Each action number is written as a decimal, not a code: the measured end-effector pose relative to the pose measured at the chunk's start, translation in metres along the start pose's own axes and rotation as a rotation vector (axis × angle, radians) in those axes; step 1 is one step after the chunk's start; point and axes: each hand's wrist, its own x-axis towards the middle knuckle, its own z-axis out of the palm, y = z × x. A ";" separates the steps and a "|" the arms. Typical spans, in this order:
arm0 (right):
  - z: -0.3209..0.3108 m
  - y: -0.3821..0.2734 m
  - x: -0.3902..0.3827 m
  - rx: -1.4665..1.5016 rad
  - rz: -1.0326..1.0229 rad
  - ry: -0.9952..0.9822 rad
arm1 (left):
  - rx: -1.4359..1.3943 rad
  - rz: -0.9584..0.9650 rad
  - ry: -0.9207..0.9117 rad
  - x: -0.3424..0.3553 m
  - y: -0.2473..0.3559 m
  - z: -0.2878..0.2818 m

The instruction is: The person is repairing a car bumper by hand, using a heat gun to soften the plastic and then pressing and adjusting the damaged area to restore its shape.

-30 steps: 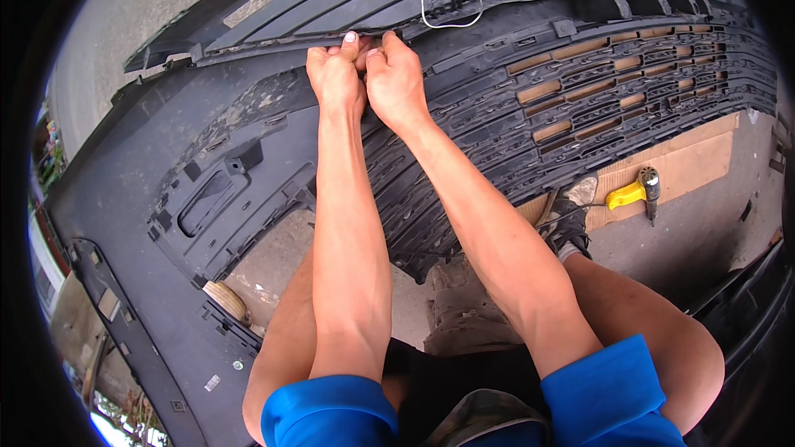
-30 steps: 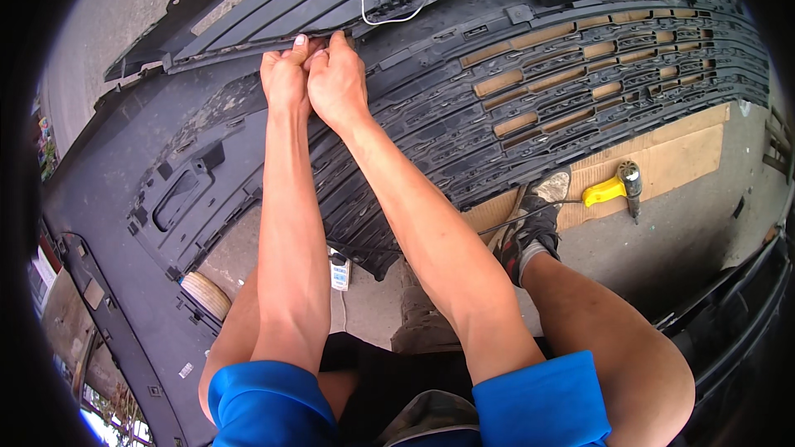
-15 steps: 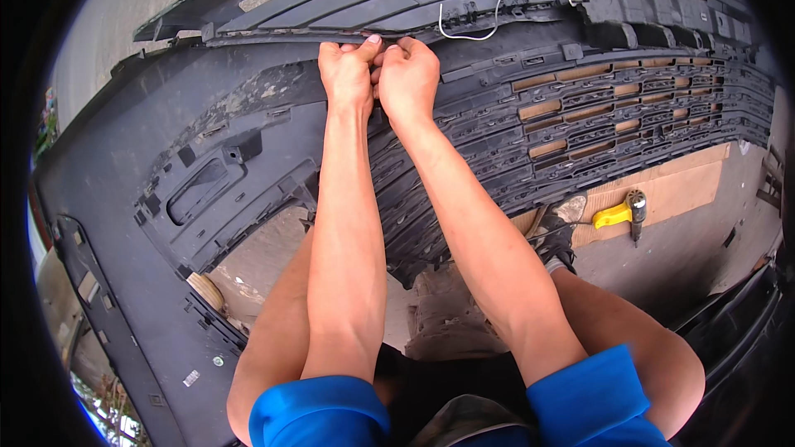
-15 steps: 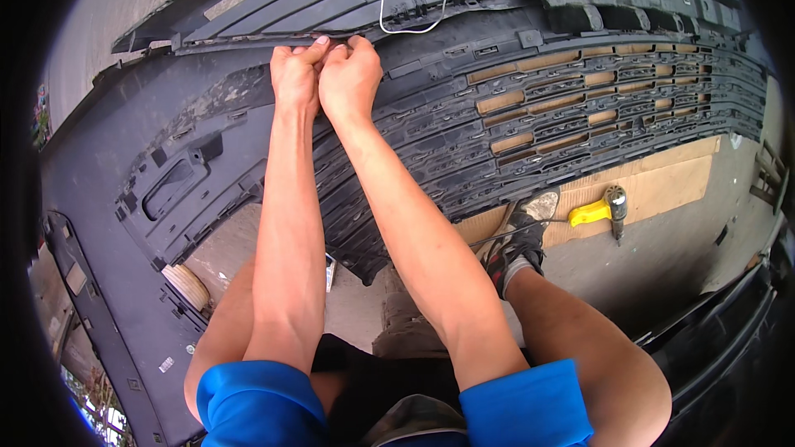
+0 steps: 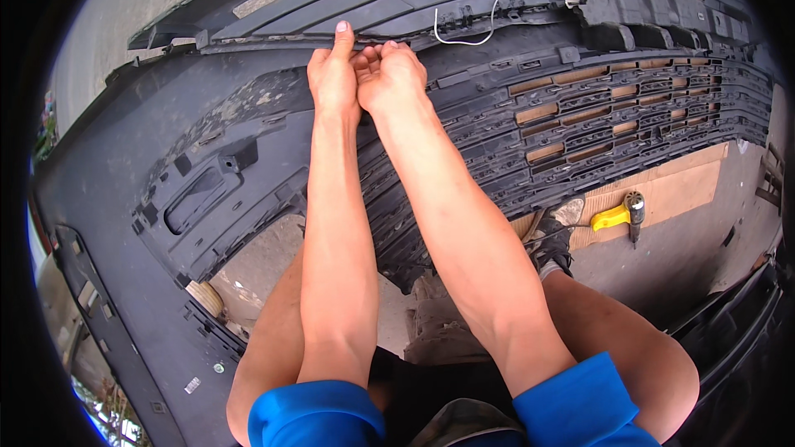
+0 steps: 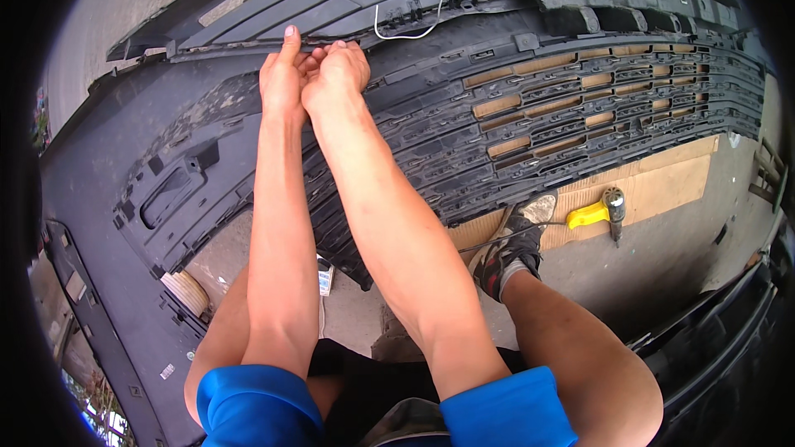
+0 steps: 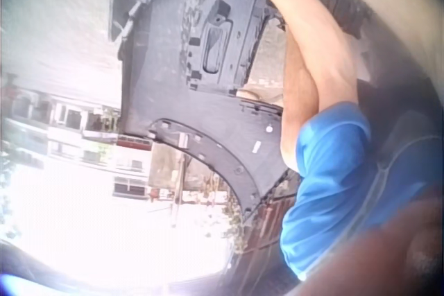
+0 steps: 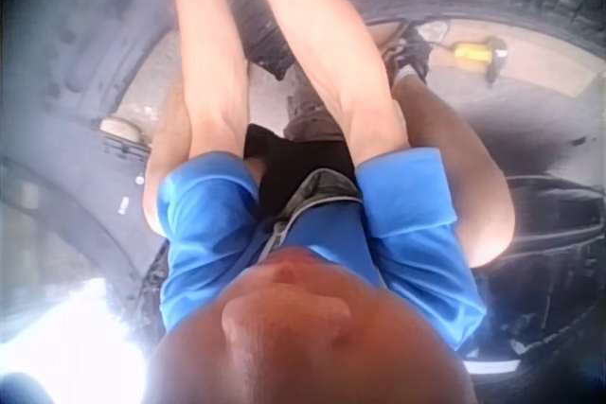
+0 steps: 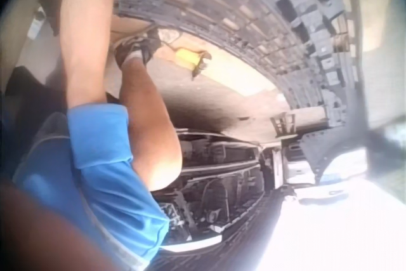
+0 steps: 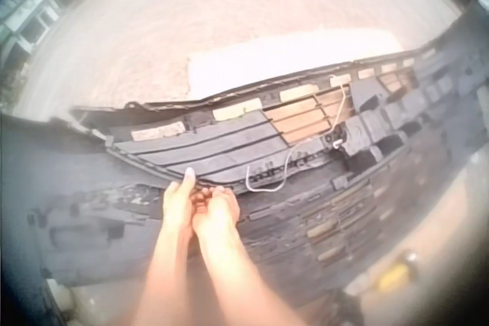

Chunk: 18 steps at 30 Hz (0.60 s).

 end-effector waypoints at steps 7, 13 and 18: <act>0.009 0.001 -0.004 -0.019 -0.041 0.129 | -0.012 -0.042 -0.060 0.002 -0.003 -0.004; 0.012 -0.006 -0.006 -0.083 -0.059 0.128 | -0.202 -0.218 -0.179 0.022 -0.008 -0.013; 0.007 0.001 -0.006 -0.102 -0.054 0.097 | -0.113 -0.266 -0.108 0.020 -0.002 -0.019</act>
